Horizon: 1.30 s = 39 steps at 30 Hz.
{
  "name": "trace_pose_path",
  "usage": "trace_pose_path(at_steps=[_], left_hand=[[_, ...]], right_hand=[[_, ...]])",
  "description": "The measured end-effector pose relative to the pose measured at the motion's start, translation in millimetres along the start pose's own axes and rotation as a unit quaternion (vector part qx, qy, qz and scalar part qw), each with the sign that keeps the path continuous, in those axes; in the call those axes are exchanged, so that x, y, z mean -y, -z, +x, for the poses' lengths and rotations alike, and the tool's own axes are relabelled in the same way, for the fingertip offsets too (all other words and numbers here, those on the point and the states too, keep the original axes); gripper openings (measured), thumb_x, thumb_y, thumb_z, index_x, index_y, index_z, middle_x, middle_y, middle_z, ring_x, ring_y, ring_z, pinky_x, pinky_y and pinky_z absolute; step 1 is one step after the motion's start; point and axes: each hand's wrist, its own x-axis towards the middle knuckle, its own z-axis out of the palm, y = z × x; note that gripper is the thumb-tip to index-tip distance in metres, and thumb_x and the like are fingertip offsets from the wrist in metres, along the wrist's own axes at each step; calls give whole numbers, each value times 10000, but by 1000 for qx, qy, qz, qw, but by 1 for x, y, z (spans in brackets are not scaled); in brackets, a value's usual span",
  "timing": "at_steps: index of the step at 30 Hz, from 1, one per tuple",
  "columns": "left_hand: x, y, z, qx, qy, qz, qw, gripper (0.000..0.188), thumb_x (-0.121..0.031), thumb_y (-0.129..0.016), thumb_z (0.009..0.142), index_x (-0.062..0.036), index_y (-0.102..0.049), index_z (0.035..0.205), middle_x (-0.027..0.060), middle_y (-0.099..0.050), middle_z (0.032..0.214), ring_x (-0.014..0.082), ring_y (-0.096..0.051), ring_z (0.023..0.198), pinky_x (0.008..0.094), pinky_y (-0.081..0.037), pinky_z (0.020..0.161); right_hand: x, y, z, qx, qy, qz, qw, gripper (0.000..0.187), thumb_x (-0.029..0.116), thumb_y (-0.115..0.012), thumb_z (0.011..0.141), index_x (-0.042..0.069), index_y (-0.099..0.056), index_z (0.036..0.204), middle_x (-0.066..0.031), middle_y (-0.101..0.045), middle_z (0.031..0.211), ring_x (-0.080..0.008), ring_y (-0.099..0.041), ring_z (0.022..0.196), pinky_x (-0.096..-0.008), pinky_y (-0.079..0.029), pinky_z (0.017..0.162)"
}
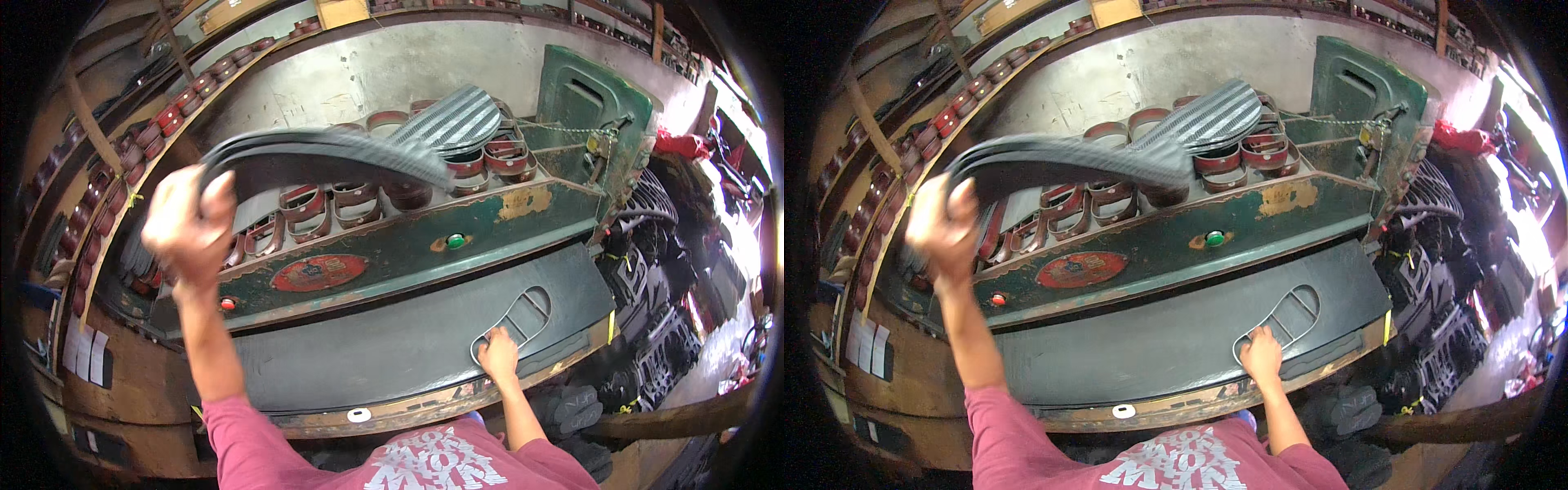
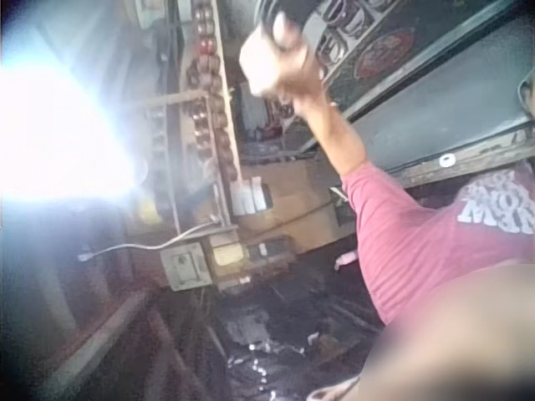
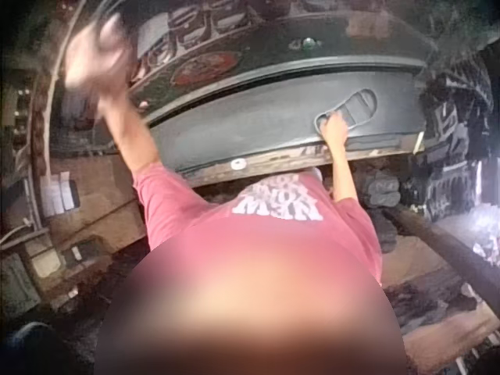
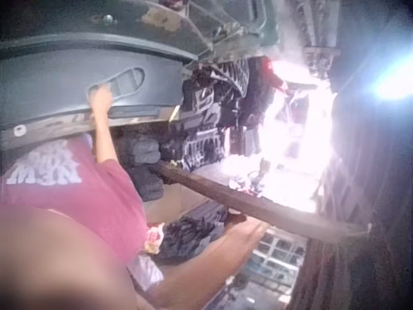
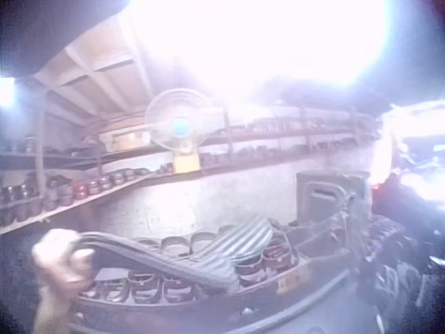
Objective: The person repeatedly picks up a black rubber sole and a metal slipper frame, places the sole on a press, and presses it into the frame. The person then removes the assembled slipper and repeats the process with additional soles and frames.
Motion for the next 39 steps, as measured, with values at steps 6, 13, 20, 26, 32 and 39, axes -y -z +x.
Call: trace_pose_path(at_steps=[6, 13, 20, 26, 32, 39], left_hand=[[13, 116, -27, 74, -6, -4, 997, 273, -222, -690, 959, 51, -688, 941, 189, -686, 856, 374, -666, 756, 436, -549, 711], [-48, 110, -88, 283, -151, -244, 915, 352, -356, -865, 745, -75, -692, 866, 22, -600, 694, 201, -656, 709, 326, -557, 610], [-8, 95, -259, 460, 398, -333, 721, 359, -239, -642, 1009, 23, -550, 782, 56, -438, 628, 142, -429, 565, 367, -354, 528], [-8, 67, -434, 567, 393, -152, 708, 476, -363, -573, 1033, 83, -664, 896, 345, -631, 798, 482, -671, 806, 536, -504, 733], [-11, 72, -447, 578, 317, -67, 749, 390, -303, -646, 986, 54, -672, 1140, 299, -700, 978, 506, -667, 889, 566, -528, 804], [-60, 80, -389, 556, 370, -229, 708, 557, -154, -734, 901, -19, -536, 1403, 181, -637, 1030, 358, -665, 885, 474, -547, 803]], right_hand=[[4, -7, -2, -39, -11, -23, 999, 233, 145, -688, 797, 7, -678, 985, -194, -656, 1028, -409, -697, 900, -510, -564, 798], [5, -11, 1, -35, -24, -46, 998, 204, 146, -677, 810, 19, -671, 969, -197, -666, 1019, -427, -692, 908, -535, -547, 813], [3, -15, -1, -40, 5, -51, 998, 216, 115, -649, 830, 5, -638, 1016, -209, -622, 1026, -444, -668, 909, -542, -528, 809], [43, -3, -36, -157, 40, 45, 986, 282, 61, -656, 861, 6, -623, 1135, -204, -587, 1088, -410, -589, 1060, -501, -469, 939], [88, -33, -84, 163, -5, 137, 977, 385, 182, -700, 914, -30, -649, 1230, -235, -639, 1127, -410, -642, 1082, -460, -521, 947], [114, -25, -105, 171, 24, 127, 977, 452, 219, -702, 925, -61, -615, 1270, -229, -620, 1135, -402, -643, 1052, -471, -516, 936]])
